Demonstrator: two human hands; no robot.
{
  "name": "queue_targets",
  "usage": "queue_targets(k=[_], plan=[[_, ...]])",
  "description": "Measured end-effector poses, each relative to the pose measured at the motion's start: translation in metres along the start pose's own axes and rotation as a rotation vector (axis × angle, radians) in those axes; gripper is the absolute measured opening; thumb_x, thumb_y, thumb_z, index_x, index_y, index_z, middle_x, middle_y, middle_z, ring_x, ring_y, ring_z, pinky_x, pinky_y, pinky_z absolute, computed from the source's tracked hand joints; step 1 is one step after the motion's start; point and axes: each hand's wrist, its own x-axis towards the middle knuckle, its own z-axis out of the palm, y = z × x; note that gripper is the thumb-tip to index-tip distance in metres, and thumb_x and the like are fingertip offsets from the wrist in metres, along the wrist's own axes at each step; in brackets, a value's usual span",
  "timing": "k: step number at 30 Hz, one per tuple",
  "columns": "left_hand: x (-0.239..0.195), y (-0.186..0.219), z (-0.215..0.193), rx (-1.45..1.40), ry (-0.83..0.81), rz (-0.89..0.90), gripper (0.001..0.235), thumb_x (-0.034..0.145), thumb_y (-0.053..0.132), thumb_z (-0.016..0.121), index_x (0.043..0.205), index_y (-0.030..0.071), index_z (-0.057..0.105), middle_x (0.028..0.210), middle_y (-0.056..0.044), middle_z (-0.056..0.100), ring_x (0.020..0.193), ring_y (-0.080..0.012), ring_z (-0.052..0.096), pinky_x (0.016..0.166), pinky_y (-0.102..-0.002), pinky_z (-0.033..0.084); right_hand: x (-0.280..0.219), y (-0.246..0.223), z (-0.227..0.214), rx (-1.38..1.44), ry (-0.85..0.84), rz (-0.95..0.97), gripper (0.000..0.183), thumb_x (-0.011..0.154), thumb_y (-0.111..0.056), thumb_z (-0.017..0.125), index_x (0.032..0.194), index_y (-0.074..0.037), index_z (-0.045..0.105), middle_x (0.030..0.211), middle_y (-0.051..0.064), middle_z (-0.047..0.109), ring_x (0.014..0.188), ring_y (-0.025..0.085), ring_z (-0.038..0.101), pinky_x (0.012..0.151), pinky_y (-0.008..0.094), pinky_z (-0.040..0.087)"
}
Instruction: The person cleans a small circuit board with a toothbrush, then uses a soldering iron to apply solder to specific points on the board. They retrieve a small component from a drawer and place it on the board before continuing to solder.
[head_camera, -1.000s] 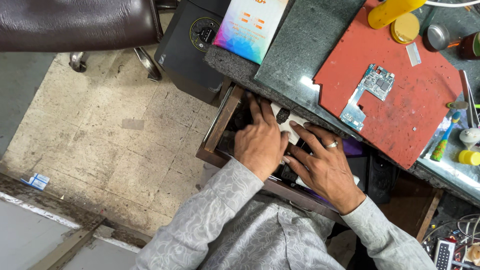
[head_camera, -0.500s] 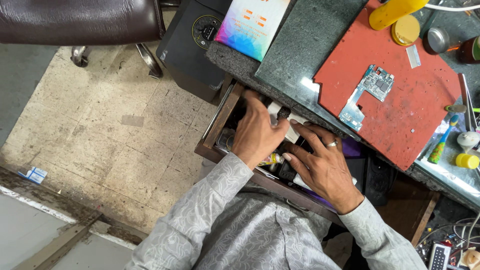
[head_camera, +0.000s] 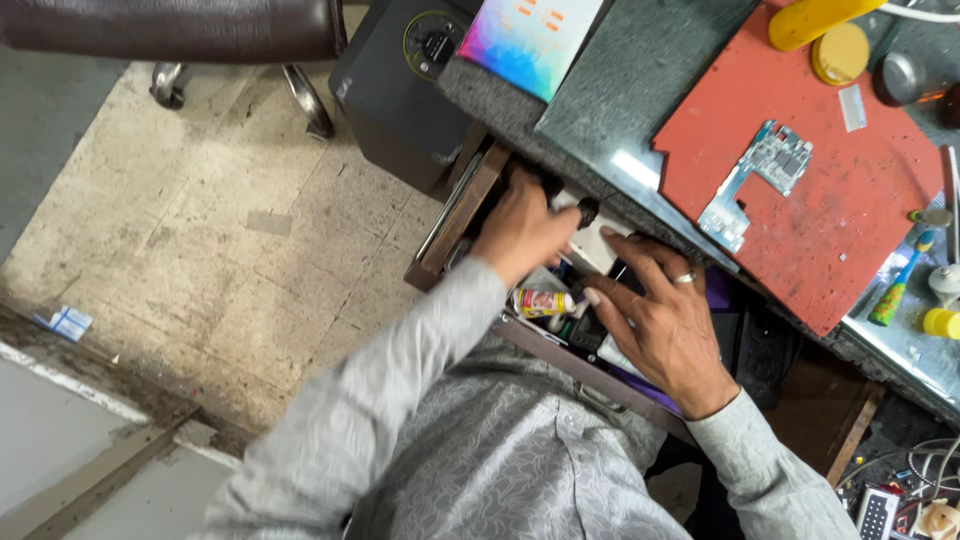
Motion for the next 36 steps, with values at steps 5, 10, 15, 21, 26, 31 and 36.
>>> queue_targets(k=[5,10,15,21,26,31,36], plan=[[0.017,0.019,-0.011,0.157,-0.22,0.009,0.046,0.079,0.032,0.065,0.092,-0.011,0.073,0.071,-0.014,0.075,0.062,-0.0193,0.075,0.063,-0.034,0.062,-0.001,-0.001,0.0,0.009,0.019,0.004,0.02,0.093,-0.027,0.07,0.102,-0.014,0.081,0.143,0.006,0.06,0.123,0.03,0.054,0.105,0.049,0.041],[0.003,0.028,0.006,0.486,-0.29,0.146,0.043,0.078,0.042,0.065,0.079,0.0,0.075,0.07,-0.01,0.078,0.066,-0.0193,0.076,0.073,-0.034,0.06,-0.005,-0.002,-0.001,-0.031,0.027,0.023,0.02,0.096,-0.025,0.069,0.102,-0.01,0.08,0.139,0.008,0.062,0.121,0.031,0.057,0.105,0.048,0.042],[-0.004,0.027,-0.004,0.665,-0.367,0.226,0.041,0.082,0.033,0.061,0.082,-0.002,0.081,0.076,-0.012,0.079,0.075,-0.0218,0.078,0.083,-0.033,0.059,-0.009,-0.001,0.0,0.0,0.046,0.013,0.02,0.095,-0.024,0.069,0.104,-0.011,0.081,0.141,0.008,0.062,0.121,0.032,0.057,0.105,0.047,0.043],[-0.026,0.007,0.007,1.44,0.252,0.538,0.033,0.095,0.024,0.061,0.12,0.006,0.072,0.096,-0.005,0.077,0.096,-0.0241,0.071,0.068,-0.039,0.053,-0.009,0.003,-0.002,0.058,0.062,0.012,0.02,0.094,-0.025,0.07,0.104,-0.01,0.079,0.139,0.009,0.062,0.121,0.034,0.057,0.103,0.046,0.045],[0.034,-0.025,-0.002,2.112,-0.134,0.701,0.026,0.098,0.022,0.059,0.115,0.022,0.078,0.116,0.002,0.075,0.112,-0.0223,0.066,0.089,-0.047,0.044,-0.011,0.011,-0.006,0.094,0.048,-0.002,0.02,0.092,-0.025,0.069,0.103,-0.012,0.079,0.14,0.009,0.061,0.12,0.033,0.056,0.1,0.046,0.045],[0.097,-0.059,-0.012,2.087,-0.316,0.451,0.027,0.096,0.022,0.061,0.115,0.017,0.08,0.116,0.0,0.076,0.109,-0.0239,0.068,0.076,-0.045,0.049,-0.014,0.021,-0.007,0.153,0.047,-0.001,0.021,0.094,-0.027,0.068,0.103,-0.011,0.078,0.141,0.01,0.058,0.125,0.033,0.054,0.1,0.045,0.046],[0.105,-0.084,-0.03,2.197,-0.396,0.386,0.026,0.096,0.022,0.062,0.114,0.016,0.08,0.114,-0.001,0.076,0.105,-0.0244,0.069,0.07,-0.046,0.049,-0.017,0.026,-0.01,0.179,0.044,0.017,0.021,0.096,-0.029,0.066,0.099,-0.011,0.078,0.142,0.008,0.058,0.124,0.032,0.054,0.101,0.047,0.045]])
